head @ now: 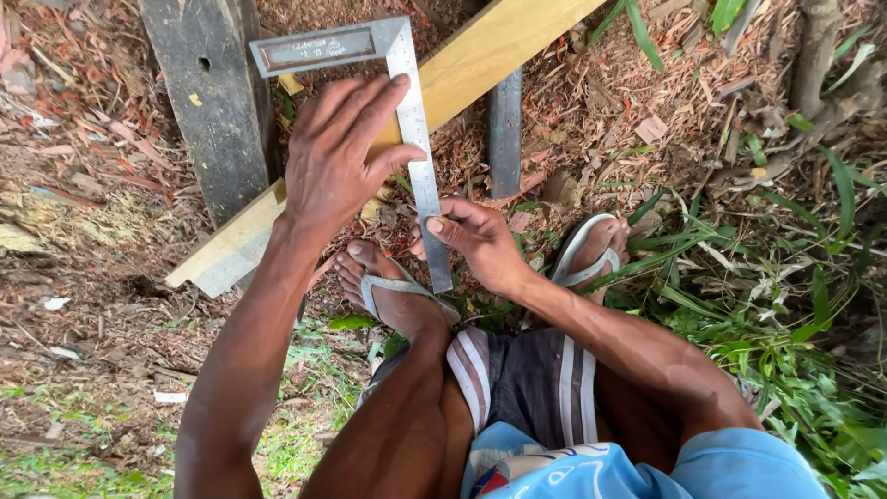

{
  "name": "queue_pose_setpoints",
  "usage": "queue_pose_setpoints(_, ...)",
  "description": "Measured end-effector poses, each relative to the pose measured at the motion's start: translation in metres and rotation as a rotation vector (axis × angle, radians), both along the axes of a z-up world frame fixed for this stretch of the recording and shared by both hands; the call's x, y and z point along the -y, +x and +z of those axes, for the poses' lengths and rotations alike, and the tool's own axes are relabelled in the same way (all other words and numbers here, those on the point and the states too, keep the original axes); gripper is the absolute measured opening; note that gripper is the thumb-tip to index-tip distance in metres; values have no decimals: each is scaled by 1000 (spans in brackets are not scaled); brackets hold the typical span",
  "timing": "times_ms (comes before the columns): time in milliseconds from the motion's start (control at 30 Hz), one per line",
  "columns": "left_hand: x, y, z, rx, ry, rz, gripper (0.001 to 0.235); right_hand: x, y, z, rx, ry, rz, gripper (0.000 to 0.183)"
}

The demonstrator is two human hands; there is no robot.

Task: Marking lines on a wooden beam using a try square and a pencil

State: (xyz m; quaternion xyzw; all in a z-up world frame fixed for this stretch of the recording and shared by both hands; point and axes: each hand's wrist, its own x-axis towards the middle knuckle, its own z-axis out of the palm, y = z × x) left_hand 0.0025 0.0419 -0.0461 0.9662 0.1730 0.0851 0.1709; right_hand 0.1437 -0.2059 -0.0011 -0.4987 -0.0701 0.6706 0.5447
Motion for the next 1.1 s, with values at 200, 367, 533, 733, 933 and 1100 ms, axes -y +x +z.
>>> queue_pose_setpoints(200, 1, 3, 10, 42, -10, -4, 94, 2, -1, -2, 9, 0, -3, 18)
queue_pose_setpoints(367, 1, 3, 12, 63, 13, -4, 92, 1, 1, -3, 2, 12, -2, 17)
queue_pose_setpoints(533, 1, 5, 17, 58, 8, -2, 92, 4, 4, -3, 6, 31, 14, 17)
queue_pose_setpoints(733, 0, 5, 19, 63, 2, -8, 90, 3, 4, -4, 23, 26, 3, 16)
queue_pose_setpoints(933, 3, 2, 12, 62, 34, 3, 91, 7, 0, -15, 40, -38, 18, 22)
queue_pose_setpoints(1100, 3, 7, 24, 83, 5, 6, 88, 7, 2, -19, 42, -32, 33, 24)
